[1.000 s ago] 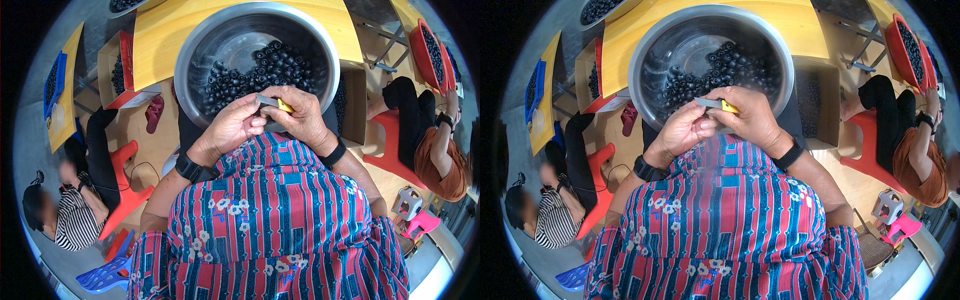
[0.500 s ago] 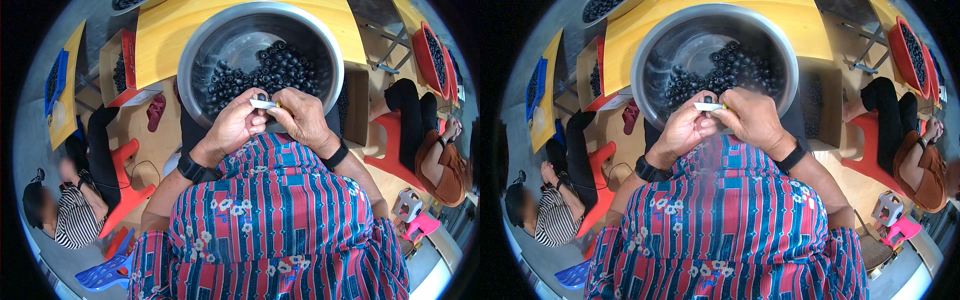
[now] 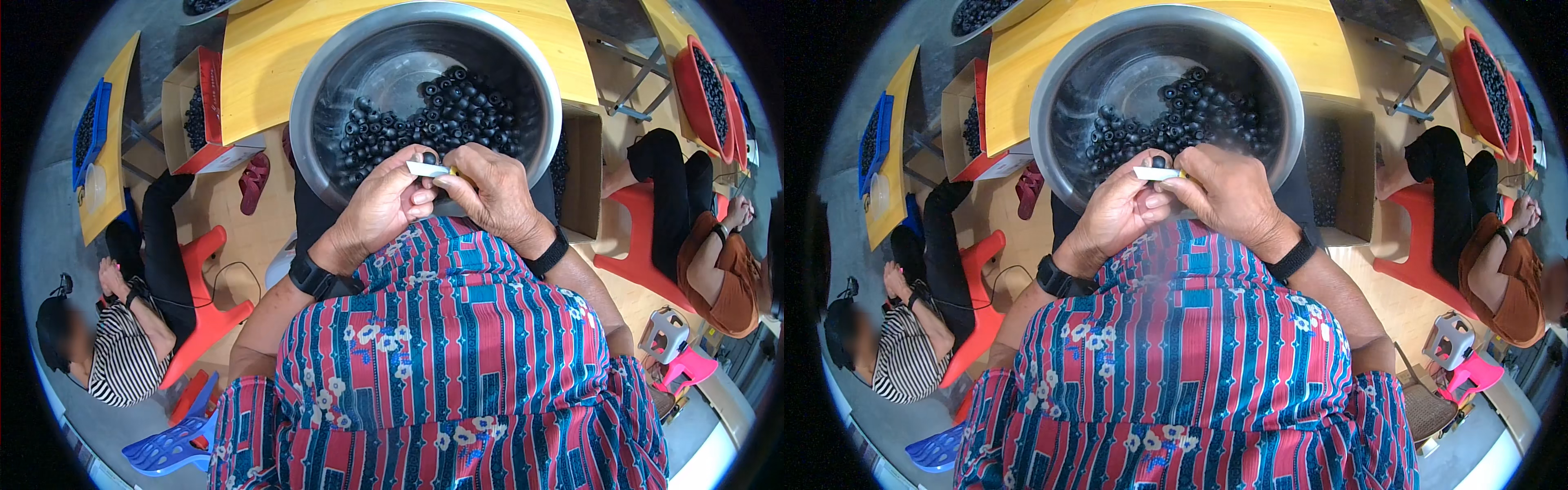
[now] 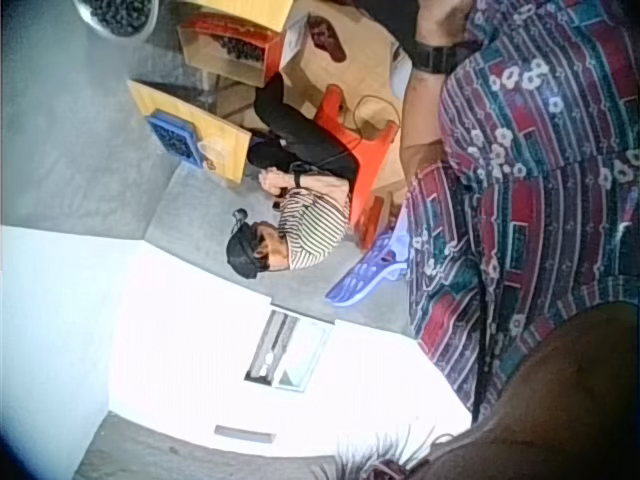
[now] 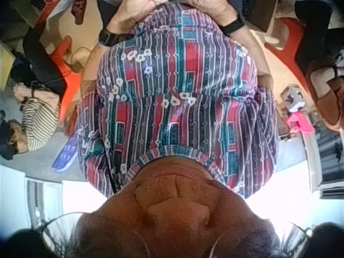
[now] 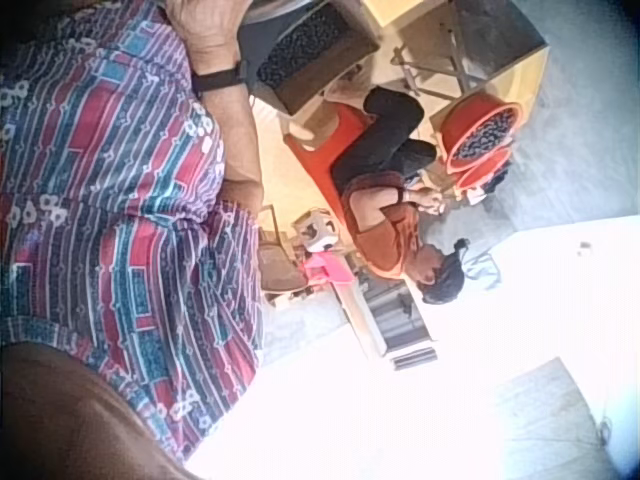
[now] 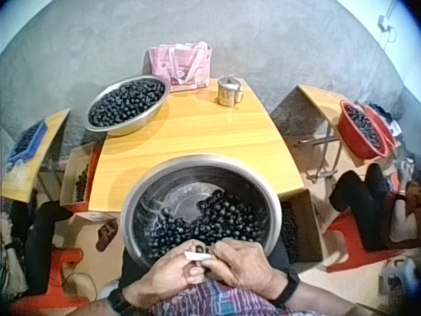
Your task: Pitting small dark fruits using a small knife.
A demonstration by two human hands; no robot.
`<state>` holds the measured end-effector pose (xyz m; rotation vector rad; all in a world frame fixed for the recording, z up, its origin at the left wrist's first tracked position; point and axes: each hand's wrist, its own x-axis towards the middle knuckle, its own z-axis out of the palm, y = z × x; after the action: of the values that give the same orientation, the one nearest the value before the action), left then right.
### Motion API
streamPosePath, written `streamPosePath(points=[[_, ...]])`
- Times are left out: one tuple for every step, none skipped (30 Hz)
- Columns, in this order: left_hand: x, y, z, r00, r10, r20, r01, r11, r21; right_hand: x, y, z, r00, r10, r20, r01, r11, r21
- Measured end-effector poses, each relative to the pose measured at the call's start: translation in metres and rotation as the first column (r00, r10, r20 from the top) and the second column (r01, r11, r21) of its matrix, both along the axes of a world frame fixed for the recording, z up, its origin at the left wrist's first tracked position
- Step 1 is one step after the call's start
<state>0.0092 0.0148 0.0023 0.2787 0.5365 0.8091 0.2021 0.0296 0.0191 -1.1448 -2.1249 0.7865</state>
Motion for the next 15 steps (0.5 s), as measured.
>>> streamPosePath(points=[[-0.0002,0.0,-0.0005,1.0,-0.003,-0.001,0.003,1.0,0.002,-0.0002,0.0001,-0.0002,1.0,-0.004,-0.008,0.004,1.0,-0.002],[-0.0003,0.0,-0.0007,1.0,-0.006,-0.003,0.006,1.0,0.004,-0.0006,0.0003,-0.0004,1.0,-0.008,-0.016,0.008,1.0,-0.005],[-0.0002,0.0,-0.0006,1.0,-0.009,-0.001,0.009,1.0,0.007,-0.0009,0.0004,-0.0005,1.0,-0.013,-0.023,0.013,1.0,-0.007],[-0.0001,0.0001,-0.0002,1.0,-0.011,0.001,0.011,1.0,0.011,-0.0009,0.0007,-0.0006,1.0,-0.011,-0.023,0.01,1.0,-0.009],[-0.0001,0.0002,-0.0001,1.0,-0.014,0.002,0.014,1.0,0.014,-0.0007,0.001,-0.0006,1.0,-0.009,-0.022,0.008,1.0,-0.011],[-0.0002,0.0003,-0.0007,1.0,-0.012,0.0,0.012,1.0,0.018,-0.0007,0.0012,-0.0006,1.0,-0.007,-0.021,0.006,1.0,-0.013],[-0.0004,0.0004,-0.0019,1.0,-0.01,-0.002,0.01,1.0,0.022,-0.0011,0.0013,-0.0005,1.0,-0.008,-0.019,0.007,1.0,-0.015],[-0.0007,0.0005,-0.0027,1.0,-0.007,-0.004,0.007,1.0,0.025,-0.0016,0.0013,-0.0003,1.0,-0.009,-0.017,0.008,1.0,-0.017],[-0.001,0.0004,-0.0028,1.0,-0.008,0.0,0.008,1.0,0.025,-0.002,0.0013,-0.0002,1.0,-0.01,-0.015,0.009,1.0,-0.019],[-0.0011,0.0005,-0.003,1.0,-0.01,0.004,0.01,1.0,0.024,-0.0019,0.0012,-0.0002,1.0,-0.01,-0.015,0.01,1.0,-0.017],[-0.0011,0.0005,-0.0032,1.0,-0.012,0.009,0.012,1.0,0.024,-0.0017,0.0012,-0.0002,1.0,-0.01,-0.015,0.01,1.0,-0.016],[-0.0008,0.0006,-0.0031,1.0,-0.011,0.004,0.011,1.0,0.016,-0.0014,0.0012,-0.0003,1.0,-0.01,-0.015,0.01,1.0,-0.014],[-0.0006,0.0007,-0.0026,1.0,-0.01,-0.002,0.01,1.0,0.01,-0.0012,0.0013,-0.0004,1.0,-0.007,-0.007,0.007,1.0,-0.009],[-0.0005,0.0009,-0.0024,1.0,-0.009,-0.007,0.009,1.0,0.003,-0.0008,0.0014,-0.0007,1.0,-0.004,0.001,0.004,1.0,-0.004],[-0.0013,0.0009,-0.0035,1.0,-0.017,0.015,0.016,1.0,0.011,-0.0006,0.0015,-0.0008,1.0,0.0,0.009,0.0,1.0,0.001]])
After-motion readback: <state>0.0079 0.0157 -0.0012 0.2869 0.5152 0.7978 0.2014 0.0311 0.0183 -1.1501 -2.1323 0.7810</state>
